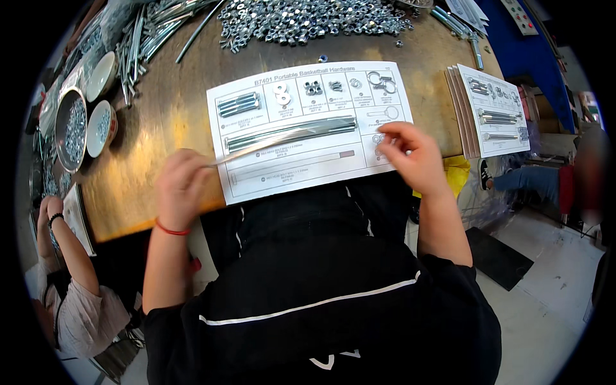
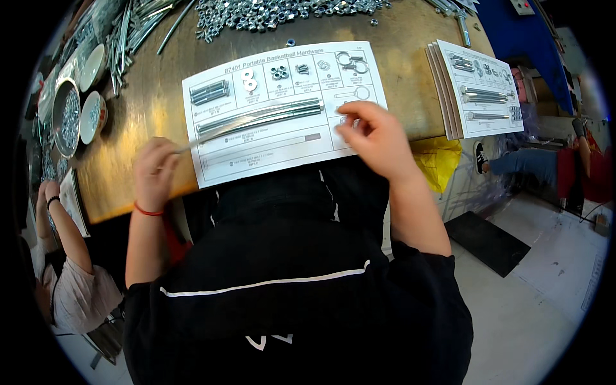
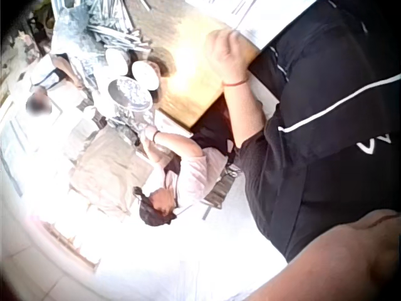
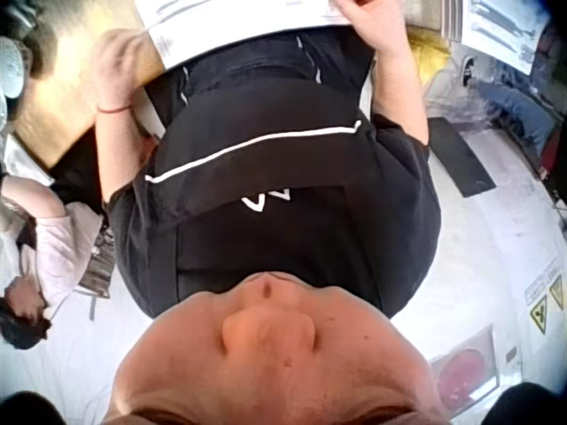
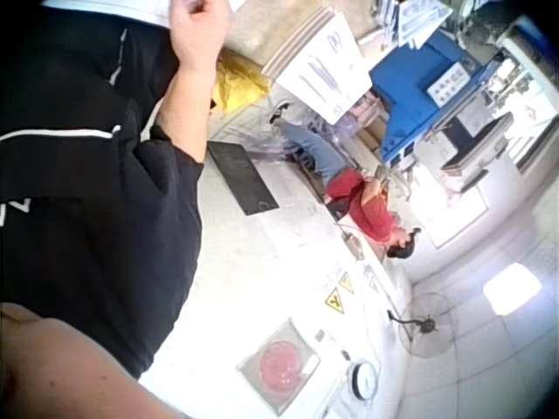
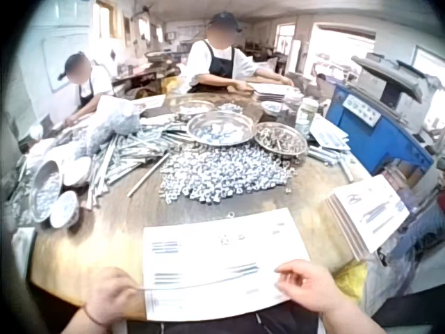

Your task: The person sorts small metal hardware components, including nuts, washers, and bolts, from a large pile on a table. They place the items onto a printed diagram sheet, aligning them with the corresponding illustrations. The person repeatedly picks up components and arranges them in neat rows on the sheet.

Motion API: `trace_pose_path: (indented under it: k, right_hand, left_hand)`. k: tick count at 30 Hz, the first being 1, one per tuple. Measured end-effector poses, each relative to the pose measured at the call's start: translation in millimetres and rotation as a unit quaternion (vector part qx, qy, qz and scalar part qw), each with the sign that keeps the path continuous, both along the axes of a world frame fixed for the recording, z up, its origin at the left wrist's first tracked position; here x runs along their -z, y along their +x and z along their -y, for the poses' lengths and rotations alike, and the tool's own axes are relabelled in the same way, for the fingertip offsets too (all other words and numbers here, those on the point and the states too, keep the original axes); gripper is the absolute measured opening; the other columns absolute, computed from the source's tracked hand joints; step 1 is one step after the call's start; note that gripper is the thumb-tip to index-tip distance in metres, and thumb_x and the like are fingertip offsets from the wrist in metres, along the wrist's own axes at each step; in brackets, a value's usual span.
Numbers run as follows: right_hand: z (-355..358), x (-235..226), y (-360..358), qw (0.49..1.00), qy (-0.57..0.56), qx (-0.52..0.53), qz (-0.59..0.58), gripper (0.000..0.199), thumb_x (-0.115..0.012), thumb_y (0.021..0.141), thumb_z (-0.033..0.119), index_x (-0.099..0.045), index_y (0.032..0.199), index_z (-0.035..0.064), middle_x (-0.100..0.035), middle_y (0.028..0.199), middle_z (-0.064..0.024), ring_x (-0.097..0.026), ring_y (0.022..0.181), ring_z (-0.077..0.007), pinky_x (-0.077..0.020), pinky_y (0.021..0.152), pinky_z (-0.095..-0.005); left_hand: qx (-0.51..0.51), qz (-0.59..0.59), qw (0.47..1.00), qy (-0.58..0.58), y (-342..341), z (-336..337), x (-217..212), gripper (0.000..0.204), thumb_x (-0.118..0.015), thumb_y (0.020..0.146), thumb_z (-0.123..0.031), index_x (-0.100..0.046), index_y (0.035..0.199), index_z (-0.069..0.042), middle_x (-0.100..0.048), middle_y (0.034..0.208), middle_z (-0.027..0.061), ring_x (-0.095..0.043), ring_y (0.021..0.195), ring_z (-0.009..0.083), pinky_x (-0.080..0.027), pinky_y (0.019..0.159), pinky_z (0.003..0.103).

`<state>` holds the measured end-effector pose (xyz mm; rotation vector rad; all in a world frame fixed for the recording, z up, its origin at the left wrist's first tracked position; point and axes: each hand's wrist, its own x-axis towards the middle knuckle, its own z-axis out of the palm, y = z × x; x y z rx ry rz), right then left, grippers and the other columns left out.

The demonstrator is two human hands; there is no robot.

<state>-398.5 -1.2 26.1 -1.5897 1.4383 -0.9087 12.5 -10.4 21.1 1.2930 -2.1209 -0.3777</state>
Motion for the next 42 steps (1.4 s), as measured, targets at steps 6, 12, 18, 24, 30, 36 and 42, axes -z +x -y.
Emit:
trace_pose_path:
  k: [6, 12, 18, 24, 30, 36, 42]
  right_hand:
    - [1.3, 24.0, 26.4, 0.975, -0.027, -0.107, -0.192, 0.026, -0.074, 0.078, 0.011, -0.065, 0.102, 0.0063, -0.060, 0.083, -0.0063, -0.059, 0.070, -0.0244, -0.0486, 0.064, -0.0349]
    - [-0.8, 41.9, 27.9, 0.981, -0.056, -0.055, -0.177, 0.013, -0.071, 0.080, 0.011, -0.069, 0.092, 0.0059, -0.061, 0.081, -0.0087, -0.062, 0.076, -0.0282, -0.0491, 0.066, -0.0377]
    - [3.8, 35.8, 28.8, 0.980, -0.070, -0.052, -0.177, 0.012, -0.074, 0.079, 0.013, -0.068, 0.089, 0.0105, -0.061, 0.079, -0.0068, -0.063, 0.074, -0.0267, -0.0493, 0.063, -0.0367]
    - [41.3, 12.0, 0.0, 0.996, 0.018, -0.064, -0.067, 0.016, -0.076, 0.081, 0.011, -0.069, 0.094, 0.0059, -0.061, 0.080, -0.0028, -0.059, 0.071, -0.0147, -0.0477, 0.065, -0.0281]
    - [245.3, -31.5, -80.5, 0.951, -0.172, 0.115, -0.229, 0.019, -0.067, 0.085, 0.018, -0.071, 0.094, 0.0011, -0.071, 0.091, -0.0160, -0.067, 0.085, -0.0316, -0.0525, 0.076, -0.0387]
    - [421.8, -12.4, -117.2, 0.903, -0.018, 0.110, -0.415, 0.020, -0.070, 0.082, 0.020, -0.076, 0.099, 0.0148, -0.073, 0.103, -0.0112, -0.069, 0.097, -0.0305, -0.0537, 0.087, -0.0402]
    - [437.6, -8.7, -105.7, 0.868, -0.045, 0.090, -0.486, 0.018, -0.068, 0.080, 0.020, -0.077, 0.095, 0.0181, -0.073, 0.100, -0.0095, -0.070, 0.096, -0.0285, -0.0547, 0.085, -0.0414]
  left_hand:
    - [-0.008, 0.055, 0.998, -0.020, -47.9, -21.0, 36.8, 0.019, -0.078, 0.076, -0.014, -0.070, 0.091, -0.006, -0.063, 0.090, 0.0057, -0.062, 0.081, 0.0259, -0.051, 0.070, 0.034]
    - [-0.078, -0.043, 0.995, 0.050, -33.0, -29.7, 52.4, 0.024, -0.079, 0.073, -0.003, -0.069, 0.094, -0.004, -0.061, 0.091, 0.0108, -0.061, 0.080, 0.0260, -0.050, 0.067, 0.034]
    - [-0.068, -0.065, 0.993, 0.065, -28.0, -29.1, 51.2, 0.027, -0.082, 0.069, -0.004, -0.069, 0.092, -0.003, -0.063, 0.092, 0.0119, -0.061, 0.084, 0.0288, -0.050, 0.070, 0.036]
    - [-0.116, -0.138, 0.980, 0.087, -8.9, -31.3, 56.3, 0.032, -0.077, 0.072, -0.004, -0.065, 0.102, 0.000, -0.058, 0.087, 0.0104, -0.056, 0.078, 0.0242, -0.047, 0.070, 0.034]
    - [-0.239, -0.173, 0.953, 0.069, -13.5, -21.5, 66.0, 0.009, -0.060, 0.087, -0.002, -0.063, 0.095, 0.002, -0.059, 0.084, 0.0116, -0.055, 0.075, 0.0232, -0.045, 0.070, 0.033]
    - [-0.233, -0.140, 0.960, 0.063, -20.3, -11.9, 57.3, 0.004, -0.059, 0.088, -0.001, -0.062, 0.085, 0.001, -0.060, 0.080, 0.0127, -0.056, 0.073, 0.0263, -0.045, 0.068, 0.035]
    - [-0.246, -0.111, 0.960, 0.074, -18.7, -16.6, 55.2, 0.004, -0.059, 0.088, 0.000, -0.063, 0.086, 0.001, -0.060, 0.080, 0.0129, -0.056, 0.074, 0.0270, -0.045, 0.069, 0.035]
